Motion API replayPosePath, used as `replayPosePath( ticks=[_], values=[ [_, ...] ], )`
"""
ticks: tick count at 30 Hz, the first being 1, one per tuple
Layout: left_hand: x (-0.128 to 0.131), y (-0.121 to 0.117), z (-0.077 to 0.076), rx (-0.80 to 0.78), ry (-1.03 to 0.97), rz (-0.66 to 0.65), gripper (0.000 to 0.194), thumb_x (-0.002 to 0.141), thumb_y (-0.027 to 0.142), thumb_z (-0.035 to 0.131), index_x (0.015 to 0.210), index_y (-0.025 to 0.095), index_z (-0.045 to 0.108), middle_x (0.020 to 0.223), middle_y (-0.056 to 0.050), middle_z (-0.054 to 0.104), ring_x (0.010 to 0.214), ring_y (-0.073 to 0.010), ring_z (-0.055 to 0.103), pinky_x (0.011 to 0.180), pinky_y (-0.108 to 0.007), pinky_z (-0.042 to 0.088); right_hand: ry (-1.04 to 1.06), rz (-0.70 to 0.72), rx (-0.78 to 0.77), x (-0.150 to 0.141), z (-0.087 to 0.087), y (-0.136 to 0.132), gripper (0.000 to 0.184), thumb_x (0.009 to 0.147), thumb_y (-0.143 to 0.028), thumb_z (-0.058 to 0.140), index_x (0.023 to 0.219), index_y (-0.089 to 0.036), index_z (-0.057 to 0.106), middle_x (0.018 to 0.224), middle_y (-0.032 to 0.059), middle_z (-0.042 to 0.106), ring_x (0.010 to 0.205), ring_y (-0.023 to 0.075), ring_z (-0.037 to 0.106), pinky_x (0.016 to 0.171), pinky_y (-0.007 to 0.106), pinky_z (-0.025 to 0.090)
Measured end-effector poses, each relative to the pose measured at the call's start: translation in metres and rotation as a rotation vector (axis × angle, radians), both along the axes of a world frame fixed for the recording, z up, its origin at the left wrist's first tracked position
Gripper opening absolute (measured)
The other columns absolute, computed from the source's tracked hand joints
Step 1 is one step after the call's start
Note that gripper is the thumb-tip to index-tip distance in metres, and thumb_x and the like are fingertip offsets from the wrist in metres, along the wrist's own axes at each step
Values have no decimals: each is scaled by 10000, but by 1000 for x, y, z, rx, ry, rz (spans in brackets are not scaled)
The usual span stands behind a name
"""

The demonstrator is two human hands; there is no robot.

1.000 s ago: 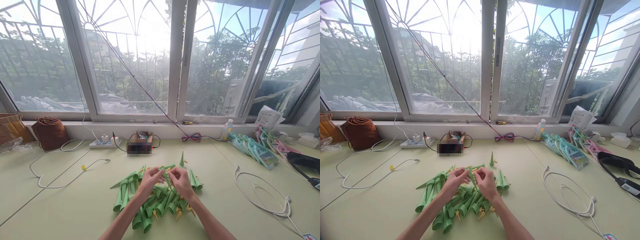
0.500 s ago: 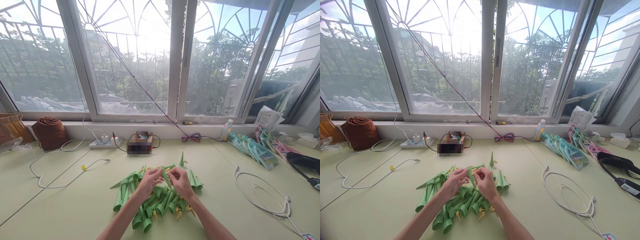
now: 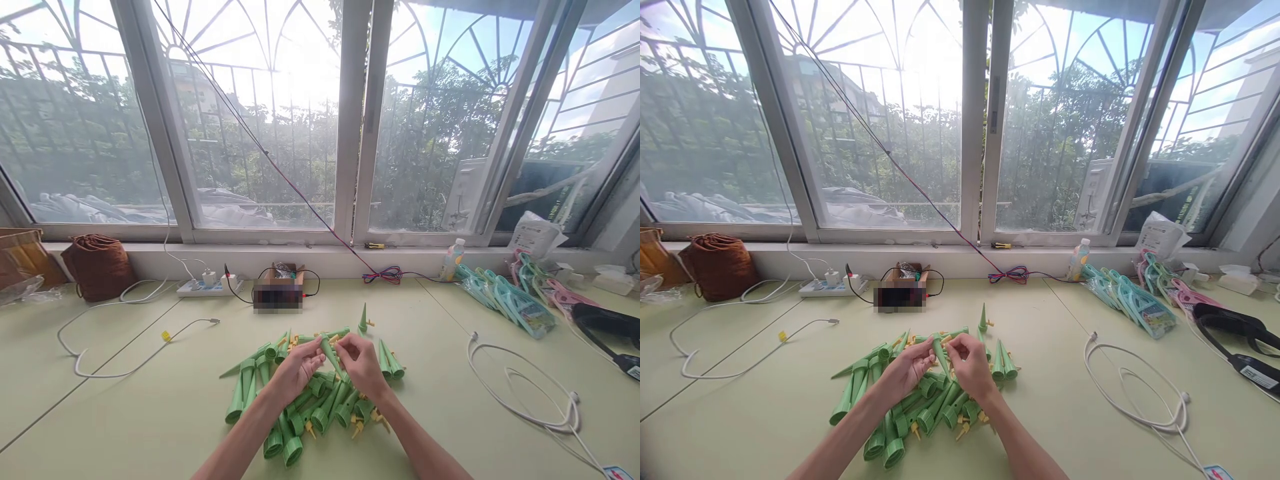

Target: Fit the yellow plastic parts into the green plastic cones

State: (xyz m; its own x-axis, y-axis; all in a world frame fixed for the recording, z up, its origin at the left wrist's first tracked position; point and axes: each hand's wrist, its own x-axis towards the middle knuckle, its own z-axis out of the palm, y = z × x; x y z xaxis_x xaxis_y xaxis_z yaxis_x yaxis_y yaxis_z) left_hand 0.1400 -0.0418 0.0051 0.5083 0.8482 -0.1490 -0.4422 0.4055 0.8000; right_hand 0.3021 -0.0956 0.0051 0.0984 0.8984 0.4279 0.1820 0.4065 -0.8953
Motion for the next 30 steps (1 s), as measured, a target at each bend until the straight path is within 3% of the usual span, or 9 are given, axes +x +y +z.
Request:
replayPosePath(
  ticks=[9,15,20,30],
  values=[
    [3,-3,11,109,32,29,256,696,307,827,765,98,697,641,-4,629,535,-63,592,504,-128,512,0,-59,15,-6,0,2,287,881,-422,579,729,-180,608,607,7,545,536,141,486,497,239,391],
    [0,-3,17,236,88,113,299,734,385,785,761,104,686,641,-13,638,562,-85,603,536,-154,515,-13,-85,4,-4,-4,4,370,928,-480,502,743,-176,606,564,-11,518,483,124,464,475,232,355],
    [-3,-3,23,235,99,176,314,726,397,787,755,103,680,628,-19,637,549,-94,588,526,-165,511,-67,-120,7,-2,-10,7,499,974,-502,385,619,-183,530,468,-26,449,429,112,409,461,236,322],
    [-2,-1,19,229,83,179,302,728,383,787,760,103,678,633,-26,651,542,-99,596,524,-172,513,-164,-134,4,-2,-15,9,485,1000,-441,326,633,-189,517,454,-25,436,420,117,389,458,246,304]
  ],
)
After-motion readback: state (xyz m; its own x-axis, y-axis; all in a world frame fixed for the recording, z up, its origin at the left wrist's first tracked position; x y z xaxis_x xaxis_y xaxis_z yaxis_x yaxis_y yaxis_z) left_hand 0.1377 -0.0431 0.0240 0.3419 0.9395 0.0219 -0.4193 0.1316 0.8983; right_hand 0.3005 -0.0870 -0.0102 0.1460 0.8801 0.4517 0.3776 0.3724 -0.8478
